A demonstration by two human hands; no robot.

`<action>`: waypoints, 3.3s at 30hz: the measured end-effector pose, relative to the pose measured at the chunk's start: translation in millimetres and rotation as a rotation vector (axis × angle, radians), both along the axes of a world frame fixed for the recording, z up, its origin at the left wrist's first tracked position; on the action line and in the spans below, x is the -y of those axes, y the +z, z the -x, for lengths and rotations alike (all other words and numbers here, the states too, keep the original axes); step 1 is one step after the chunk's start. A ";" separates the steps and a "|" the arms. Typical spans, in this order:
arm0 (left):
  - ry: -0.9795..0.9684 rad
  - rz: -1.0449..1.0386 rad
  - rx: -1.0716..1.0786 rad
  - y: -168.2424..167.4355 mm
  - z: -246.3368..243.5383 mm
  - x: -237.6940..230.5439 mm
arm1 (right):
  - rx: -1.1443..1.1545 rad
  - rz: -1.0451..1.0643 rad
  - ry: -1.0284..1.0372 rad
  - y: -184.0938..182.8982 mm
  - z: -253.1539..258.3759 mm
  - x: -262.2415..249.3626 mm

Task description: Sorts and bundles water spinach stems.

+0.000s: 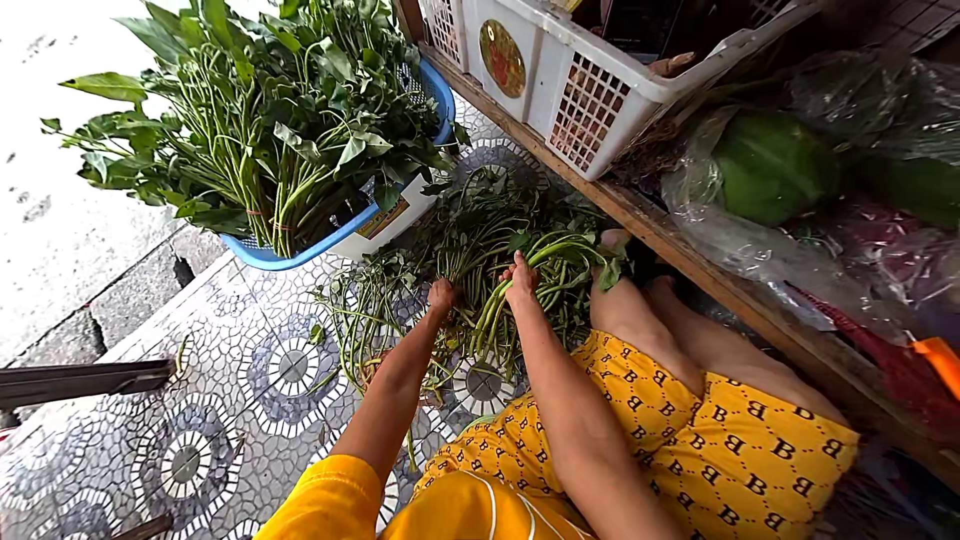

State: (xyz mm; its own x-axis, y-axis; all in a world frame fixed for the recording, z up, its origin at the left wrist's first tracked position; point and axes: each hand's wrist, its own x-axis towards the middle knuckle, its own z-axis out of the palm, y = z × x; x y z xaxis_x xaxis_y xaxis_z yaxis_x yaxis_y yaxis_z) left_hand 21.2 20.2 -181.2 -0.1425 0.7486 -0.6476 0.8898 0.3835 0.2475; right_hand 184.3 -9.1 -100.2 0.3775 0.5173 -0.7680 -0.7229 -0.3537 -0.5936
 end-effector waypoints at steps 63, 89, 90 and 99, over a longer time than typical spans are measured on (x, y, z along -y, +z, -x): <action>0.969 -0.583 1.245 80.5 20.5 100.1 | -0.098 -0.165 0.012 -0.6 59.0 15.3; 0.785 -0.570 0.964 71.1 125.9 151.9 | -0.137 -0.479 0.261 21.3 40.1 5.8; 0.757 -0.571 0.838 65.0 119.6 150.7 | -0.131 -0.479 0.259 20.9 38.7 6.2; 0.238 -0.479 0.441 111.0 18.7 77.7 | -0.027 -0.440 0.309 6.6 40.0 7.7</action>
